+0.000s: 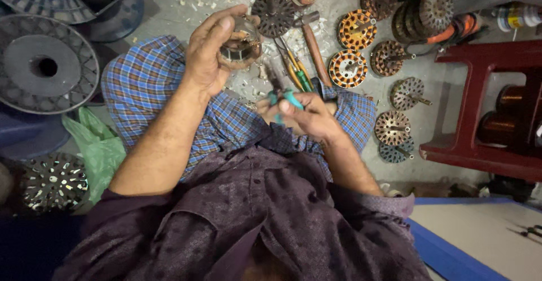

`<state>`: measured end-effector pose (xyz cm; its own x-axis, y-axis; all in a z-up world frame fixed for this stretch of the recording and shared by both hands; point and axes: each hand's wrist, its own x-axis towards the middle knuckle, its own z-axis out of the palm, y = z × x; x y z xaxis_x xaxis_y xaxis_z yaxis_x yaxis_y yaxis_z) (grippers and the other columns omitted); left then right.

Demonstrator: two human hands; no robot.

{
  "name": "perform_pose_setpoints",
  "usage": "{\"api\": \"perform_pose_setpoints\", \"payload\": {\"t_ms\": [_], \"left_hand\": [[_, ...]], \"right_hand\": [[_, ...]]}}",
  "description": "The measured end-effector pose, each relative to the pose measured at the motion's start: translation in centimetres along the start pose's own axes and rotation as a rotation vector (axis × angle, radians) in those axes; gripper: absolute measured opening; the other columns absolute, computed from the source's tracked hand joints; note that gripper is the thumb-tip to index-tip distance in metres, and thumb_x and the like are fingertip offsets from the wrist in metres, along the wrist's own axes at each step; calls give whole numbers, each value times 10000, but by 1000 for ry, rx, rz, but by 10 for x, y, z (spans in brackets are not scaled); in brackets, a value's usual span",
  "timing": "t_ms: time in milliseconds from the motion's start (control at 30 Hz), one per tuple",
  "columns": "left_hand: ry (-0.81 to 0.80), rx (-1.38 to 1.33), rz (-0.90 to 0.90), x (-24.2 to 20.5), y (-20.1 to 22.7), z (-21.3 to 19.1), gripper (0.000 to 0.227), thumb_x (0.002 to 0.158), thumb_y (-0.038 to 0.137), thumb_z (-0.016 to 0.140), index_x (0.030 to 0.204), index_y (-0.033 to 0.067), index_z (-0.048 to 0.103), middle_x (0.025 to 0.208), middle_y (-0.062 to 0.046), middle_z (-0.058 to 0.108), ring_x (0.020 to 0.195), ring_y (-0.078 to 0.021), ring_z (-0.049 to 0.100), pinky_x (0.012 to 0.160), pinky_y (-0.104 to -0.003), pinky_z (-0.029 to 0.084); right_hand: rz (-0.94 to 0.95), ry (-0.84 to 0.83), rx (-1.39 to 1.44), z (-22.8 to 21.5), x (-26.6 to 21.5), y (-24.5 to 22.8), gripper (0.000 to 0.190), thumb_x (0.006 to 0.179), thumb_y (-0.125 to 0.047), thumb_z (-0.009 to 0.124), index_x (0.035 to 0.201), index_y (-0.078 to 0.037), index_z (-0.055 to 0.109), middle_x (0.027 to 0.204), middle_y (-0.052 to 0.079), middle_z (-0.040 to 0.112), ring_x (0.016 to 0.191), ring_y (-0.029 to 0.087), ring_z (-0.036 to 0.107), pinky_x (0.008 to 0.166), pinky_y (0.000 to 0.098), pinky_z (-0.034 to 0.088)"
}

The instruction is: The person sits on the floor and uses pliers and a screwdriver to remove copper windings from a cylindrical electrical component. They repeatedly pull and cut the windings, placing the removed pieces into a nearby container.

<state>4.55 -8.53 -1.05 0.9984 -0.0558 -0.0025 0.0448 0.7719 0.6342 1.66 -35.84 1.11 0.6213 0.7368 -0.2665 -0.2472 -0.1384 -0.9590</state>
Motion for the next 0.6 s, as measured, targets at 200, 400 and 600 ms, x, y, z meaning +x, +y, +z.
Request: {"api": "perform_pose_setpoints", "payload": {"t_ms": [200, 400, 600], "left_hand": [[-79, 72, 18, -4, 1, 4, 484, 1038, 294, 686, 1398, -15, 591, 1295, -210, 695, 1111, -263, 741, 927, -421, 663], [-116, 130, 21, -6, 3, 4, 503, 1013, 318, 720, 1378, -6, 596, 1289, -205, 697, 1129, -250, 735, 941, -432, 668], [-122, 171, 34, -6, 1, 5, 541, 994, 343, 756, 1381, -4, 607, 1300, -191, 692, 1149, -238, 722, 976, -417, 658]], "right_hand": [[161, -103, 455, 18, 7, -25, 523, 1074, -378, 542, 1206, 115, 656, 1423, 308, 599, 1299, 438, 620, 1045, 548, 532], [156, -62, 640, 24, 2, -18, 497, 1115, -343, 521, 1187, 133, 644, 1307, 324, 622, 1183, 428, 663, 1004, 611, 585], [198, 5, 648, 30, -3, -17, 560, 1118, -390, 507, 1254, 136, 640, 1255, 349, 637, 1165, 424, 670, 1018, 591, 544]]}}
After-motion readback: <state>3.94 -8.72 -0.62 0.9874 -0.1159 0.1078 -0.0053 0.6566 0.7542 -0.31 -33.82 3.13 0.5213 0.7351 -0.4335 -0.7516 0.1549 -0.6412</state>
